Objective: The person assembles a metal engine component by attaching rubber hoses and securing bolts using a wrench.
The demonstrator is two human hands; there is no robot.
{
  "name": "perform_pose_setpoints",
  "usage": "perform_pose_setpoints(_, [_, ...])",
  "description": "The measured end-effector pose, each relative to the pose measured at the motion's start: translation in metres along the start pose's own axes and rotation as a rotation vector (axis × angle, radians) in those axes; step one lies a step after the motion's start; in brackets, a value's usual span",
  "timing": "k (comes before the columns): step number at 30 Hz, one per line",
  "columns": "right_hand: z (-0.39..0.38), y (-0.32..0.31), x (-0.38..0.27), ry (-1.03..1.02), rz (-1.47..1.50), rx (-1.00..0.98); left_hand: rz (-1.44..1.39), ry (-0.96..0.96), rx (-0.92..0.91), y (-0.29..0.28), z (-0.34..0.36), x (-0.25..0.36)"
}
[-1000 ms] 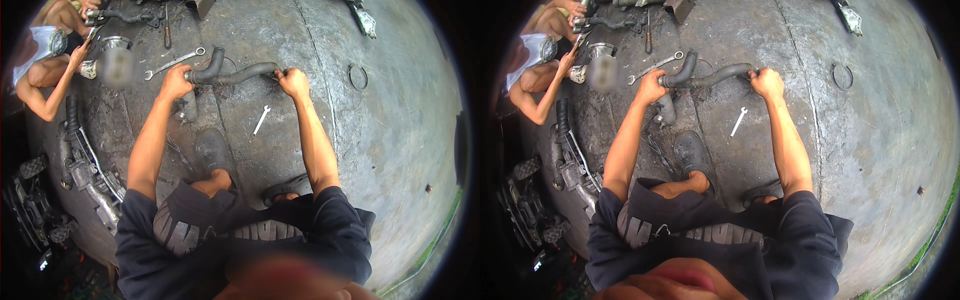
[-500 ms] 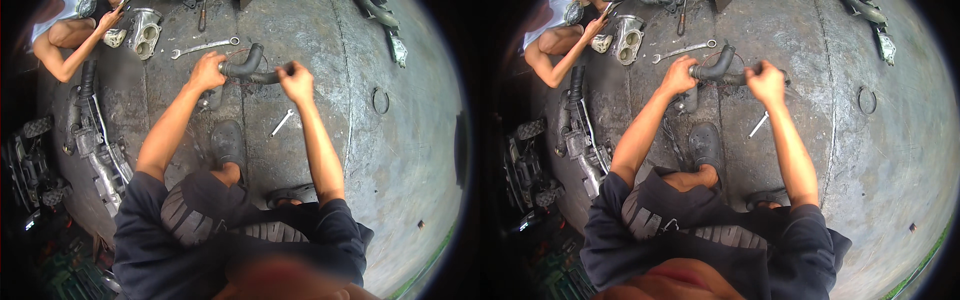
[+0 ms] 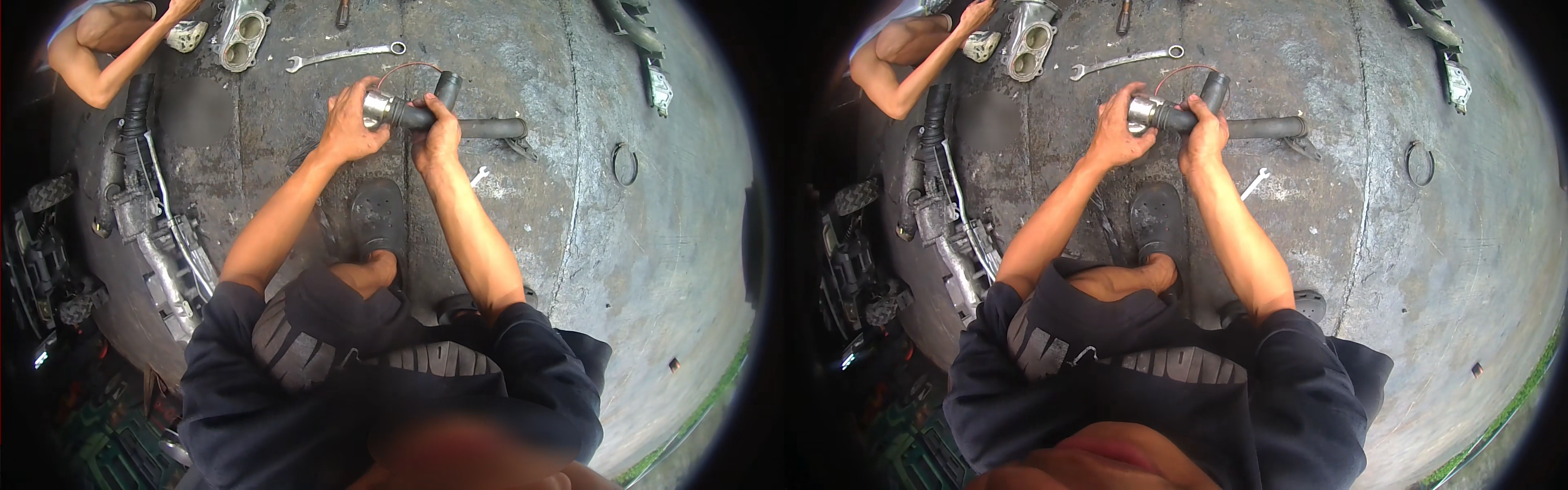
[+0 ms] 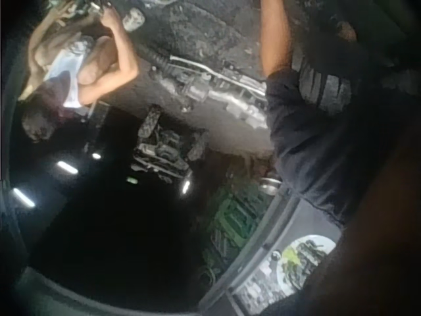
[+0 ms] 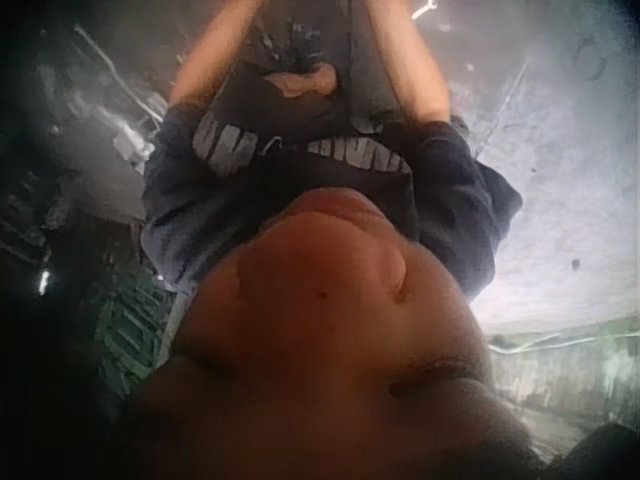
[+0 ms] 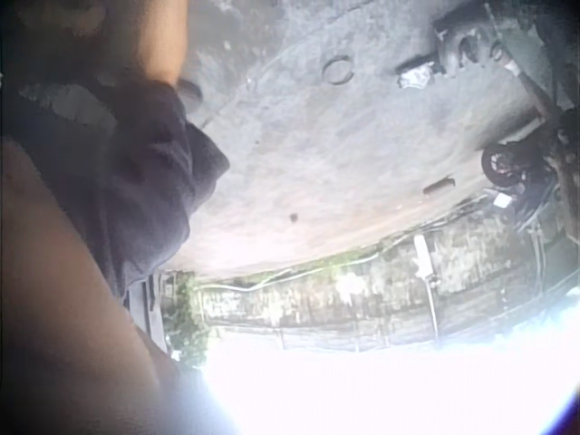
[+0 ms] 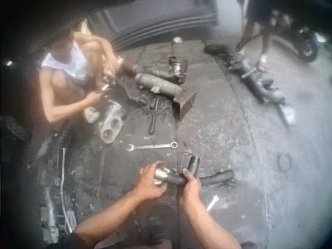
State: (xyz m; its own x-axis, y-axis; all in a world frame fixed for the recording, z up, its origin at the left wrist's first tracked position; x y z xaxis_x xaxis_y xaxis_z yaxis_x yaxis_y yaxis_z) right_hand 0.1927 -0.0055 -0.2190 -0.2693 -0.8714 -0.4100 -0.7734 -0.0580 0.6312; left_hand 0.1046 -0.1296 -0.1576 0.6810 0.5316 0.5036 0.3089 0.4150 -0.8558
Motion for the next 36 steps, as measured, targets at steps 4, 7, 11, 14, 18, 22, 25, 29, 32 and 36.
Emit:
perform_pose_setpoints(4, [0.0, 0.01, 0.009, -0.033, 0.043, 0.057, -0.312, -0.072, -0.128, -0.002, 0.003, -0.018])
perform_pose_setpoints(7, [0.004, 0.007, 0.008, -0.063, -0.015, 0.105, -0.469, -0.066, -0.057, -0.003, -0.001, -0.037])
perform_pose_setpoints(11, [0.004, 0.005, 0.01, -0.101, -0.049, 0.119, -0.676, -0.281, -0.185, 0.007, -0.034, -0.078])
perform_pose_setpoints(14, [-0.003, 0.006, 0.004, -0.063, -0.047, 0.106, -0.645, -0.308, -0.249, 0.026, -0.066, -0.078])
perform_pose_setpoints(18, [-0.008, 0.007, -0.007, 0.006, -0.062, 0.139, -0.593, -0.355, -0.221, 0.028, -0.07, -0.065])
perform_pose_setpoints(22, [-0.012, 0.017, -0.044, 0.075, 0.104, 0.097, -0.622, -0.307, -0.222, 0.01, -0.051, -0.019])
perform_pose_setpoints(25, [-0.02, 0.028, -0.081, 0.059, 0.173, 0.054, -0.628, -0.265, -0.238, -0.004, -0.026, 0.01])
perform_pose_setpoints(29, [-0.019, 0.021, -0.114, -0.005, 0.234, 0.082, -0.689, -0.305, -0.457, -0.008, -0.002, 0.047])
perform_pose_setpoints(32, [-0.021, 0.016, -0.123, -0.134, 0.168, 0.042, -0.819, -0.269, -0.458, 0.001, -0.002, 0.058])
perform_pose_setpoints(36, [-0.024, 0.014, -0.128, -0.421, -0.162, 0.092, -1.034, -0.499, -0.573, 0.019, -0.02, 0.055])
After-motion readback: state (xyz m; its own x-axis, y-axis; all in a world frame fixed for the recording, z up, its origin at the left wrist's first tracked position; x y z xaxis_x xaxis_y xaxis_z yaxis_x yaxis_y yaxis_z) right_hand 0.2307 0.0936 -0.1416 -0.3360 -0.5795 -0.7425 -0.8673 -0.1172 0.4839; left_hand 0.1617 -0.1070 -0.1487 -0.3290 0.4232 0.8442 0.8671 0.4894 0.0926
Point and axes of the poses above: each hand's wrist, its own z-axis towards the middle knuckle, its own y-axis out of the palm, x = y × z, the point moved 2 cm from there along z, towards the middle knuckle, and after that the axes turned 1 degree about y, right-handed, at the moved point
